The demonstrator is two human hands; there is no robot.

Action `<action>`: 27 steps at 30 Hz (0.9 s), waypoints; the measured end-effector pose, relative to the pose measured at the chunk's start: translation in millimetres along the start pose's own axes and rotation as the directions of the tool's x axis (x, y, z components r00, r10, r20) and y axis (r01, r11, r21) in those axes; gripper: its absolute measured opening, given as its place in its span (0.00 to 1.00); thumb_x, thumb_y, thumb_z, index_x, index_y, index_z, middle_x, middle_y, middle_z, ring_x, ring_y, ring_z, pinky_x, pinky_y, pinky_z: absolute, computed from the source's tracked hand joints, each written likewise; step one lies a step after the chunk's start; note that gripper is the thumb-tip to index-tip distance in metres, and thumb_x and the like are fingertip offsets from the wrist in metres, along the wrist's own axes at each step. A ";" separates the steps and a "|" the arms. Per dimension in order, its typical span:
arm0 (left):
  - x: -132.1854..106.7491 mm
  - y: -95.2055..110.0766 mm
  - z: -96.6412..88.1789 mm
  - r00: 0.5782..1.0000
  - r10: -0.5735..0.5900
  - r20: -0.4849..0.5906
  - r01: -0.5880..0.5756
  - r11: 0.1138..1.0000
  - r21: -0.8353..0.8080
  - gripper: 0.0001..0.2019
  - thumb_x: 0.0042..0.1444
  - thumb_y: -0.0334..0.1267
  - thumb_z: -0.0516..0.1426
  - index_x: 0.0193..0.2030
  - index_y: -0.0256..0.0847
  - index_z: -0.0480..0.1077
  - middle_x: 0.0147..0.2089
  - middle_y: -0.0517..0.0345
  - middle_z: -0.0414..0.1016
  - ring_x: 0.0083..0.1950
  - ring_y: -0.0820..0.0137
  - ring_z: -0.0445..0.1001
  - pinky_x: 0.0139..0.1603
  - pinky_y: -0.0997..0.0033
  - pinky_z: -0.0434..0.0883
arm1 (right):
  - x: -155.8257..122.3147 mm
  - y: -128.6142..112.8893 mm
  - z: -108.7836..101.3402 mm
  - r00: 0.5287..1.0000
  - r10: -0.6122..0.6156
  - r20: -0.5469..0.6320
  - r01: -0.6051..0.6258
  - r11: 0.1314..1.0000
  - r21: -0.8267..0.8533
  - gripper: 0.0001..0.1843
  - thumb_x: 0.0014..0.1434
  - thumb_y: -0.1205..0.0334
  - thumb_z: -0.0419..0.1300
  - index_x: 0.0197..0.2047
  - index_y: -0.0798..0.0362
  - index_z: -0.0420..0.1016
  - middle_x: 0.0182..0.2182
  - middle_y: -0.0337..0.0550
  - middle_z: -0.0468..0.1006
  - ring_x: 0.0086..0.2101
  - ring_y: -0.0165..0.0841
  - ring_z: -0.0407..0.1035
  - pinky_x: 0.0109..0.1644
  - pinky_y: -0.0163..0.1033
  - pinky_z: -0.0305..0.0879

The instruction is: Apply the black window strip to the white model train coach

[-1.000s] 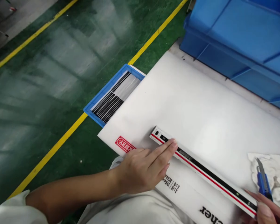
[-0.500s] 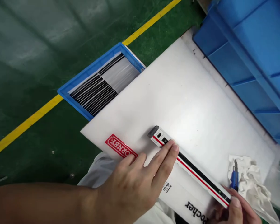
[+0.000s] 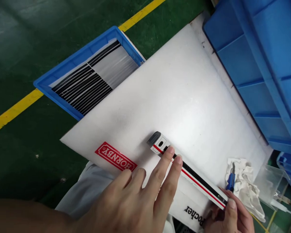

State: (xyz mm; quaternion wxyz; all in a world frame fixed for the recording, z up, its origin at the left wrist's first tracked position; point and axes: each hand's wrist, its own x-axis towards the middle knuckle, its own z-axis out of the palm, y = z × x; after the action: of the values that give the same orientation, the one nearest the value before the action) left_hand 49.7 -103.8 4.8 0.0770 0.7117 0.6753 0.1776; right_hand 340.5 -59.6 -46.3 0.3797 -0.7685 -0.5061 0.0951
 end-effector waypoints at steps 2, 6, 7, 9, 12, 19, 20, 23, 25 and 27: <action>1.9 1.8 0.8 1.000 -0.027 -0.016 0.027 0.999 -0.022 0.30 0.63 0.28 0.55 0.73 0.29 0.65 0.69 0.47 0.74 0.35 0.64 0.83 0.26 0.63 0.78 | 0.2 -1.2 -1.0 1.000 0.014 0.005 -0.014 1.000 -0.008 0.17 0.65 0.48 0.70 0.44 0.55 0.86 0.39 0.49 0.82 0.23 0.35 0.65 0.18 0.38 0.57; 4.8 1.0 2.2 1.000 -0.013 -0.006 0.013 0.999 -0.044 0.28 0.69 0.33 0.55 0.73 0.25 0.63 0.66 0.46 0.77 0.40 0.63 0.85 0.26 0.64 0.79 | -0.3 -5.7 -1.5 0.999 0.042 0.029 -0.042 0.999 -0.014 0.16 0.65 0.48 0.70 0.43 0.54 0.86 0.38 0.47 0.82 0.22 0.33 0.64 0.19 0.39 0.59; 5.5 -0.2 2.3 1.000 0.004 -0.011 -0.005 0.999 -0.040 0.27 0.70 0.36 0.55 0.73 0.24 0.64 0.66 0.45 0.77 0.39 0.63 0.85 0.26 0.65 0.79 | -0.4 -6.6 -1.4 0.999 0.042 0.029 -0.041 0.999 -0.015 0.16 0.66 0.48 0.70 0.43 0.54 0.86 0.37 0.47 0.82 0.22 0.32 0.64 0.19 0.39 0.59; 7.1 -3.2 1.8 0.999 0.030 -0.018 -0.031 0.999 -0.024 0.27 0.72 0.39 0.56 0.72 0.24 0.65 0.66 0.43 0.77 0.36 0.65 0.84 0.25 0.65 0.79 | -0.2 -7.2 -1.4 0.999 0.035 0.020 -0.035 0.999 -0.013 0.16 0.66 0.47 0.70 0.43 0.54 0.86 0.37 0.46 0.81 0.22 0.33 0.64 0.19 0.39 0.59; 9.3 -6.7 -0.1 0.999 0.045 -0.007 -0.045 0.999 0.000 0.26 0.72 0.40 0.56 0.70 0.24 0.67 0.67 0.41 0.76 0.37 0.65 0.85 0.25 0.66 0.79 | 0.7 -5.5 -1.7 0.999 0.037 0.026 -0.037 0.999 -0.009 0.15 0.65 0.49 0.70 0.43 0.54 0.86 0.38 0.48 0.82 0.24 0.35 0.66 0.20 0.40 0.60; 8.3 -5.5 -3.0 0.995 0.097 -0.004 -0.096 0.994 0.057 0.24 0.72 0.38 0.54 0.68 0.21 0.70 0.63 0.37 0.79 0.36 0.62 0.85 0.23 0.64 0.78 | -0.3 -5.9 1.4 1.000 0.003 0.002 -0.003 1.000 0.018 0.15 0.66 0.50 0.70 0.44 0.54 0.87 0.38 0.49 0.82 0.26 0.35 0.67 0.19 0.38 0.57; 7.6 -5.4 -3.5 0.994 0.108 -0.009 -0.107 0.992 0.069 0.24 0.72 0.38 0.55 0.67 0.21 0.70 0.62 0.36 0.80 0.36 0.62 0.85 0.23 0.64 0.78 | -0.7 -7.2 2.2 1.000 0.002 0.002 -0.002 1.000 0.024 0.15 0.66 0.50 0.70 0.44 0.55 0.87 0.38 0.49 0.82 0.25 0.35 0.66 0.18 0.38 0.55; 5.3 -6.0 -5.6 0.991 0.136 0.003 -0.136 0.985 0.107 0.24 0.71 0.38 0.57 0.66 0.19 0.70 0.62 0.34 0.80 0.40 0.59 0.86 0.26 0.64 0.79 | -1.1 -11.1 4.3 1.000 0.005 0.009 -0.005 0.999 0.053 0.15 0.66 0.51 0.70 0.46 0.55 0.87 0.38 0.48 0.82 0.22 0.32 0.63 0.17 0.37 0.54; 4.4 -5.7 -7.3 0.987 0.159 0.014 -0.159 0.976 0.148 0.25 0.70 0.37 0.57 0.66 0.17 0.70 0.62 0.32 0.79 0.39 0.58 0.86 0.26 0.63 0.79 | -0.8 -13.0 5.9 1.000 0.002 0.006 -0.003 0.997 0.079 0.14 0.66 0.53 0.71 0.46 0.55 0.87 0.38 0.47 0.82 0.20 0.29 0.61 0.17 0.37 0.54; 4.6 -3.8 -8.9 0.985 0.170 0.043 -0.175 0.963 0.203 0.26 0.70 0.36 0.57 0.67 0.17 0.69 0.64 0.31 0.77 0.33 0.61 0.83 0.25 0.62 0.79 | -0.3 -14.2 7.7 1.000 -0.001 -0.002 0.002 0.994 0.111 0.13 0.65 0.54 0.71 0.46 0.55 0.87 0.36 0.45 0.83 0.18 0.27 0.58 0.16 0.38 0.52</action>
State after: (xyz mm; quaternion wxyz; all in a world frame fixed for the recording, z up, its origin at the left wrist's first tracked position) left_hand 43.1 -100.2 12.4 -0.0044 0.7741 0.6244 0.1040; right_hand 326.2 -53.2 -42.0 0.4226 -0.7458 -0.5003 0.1221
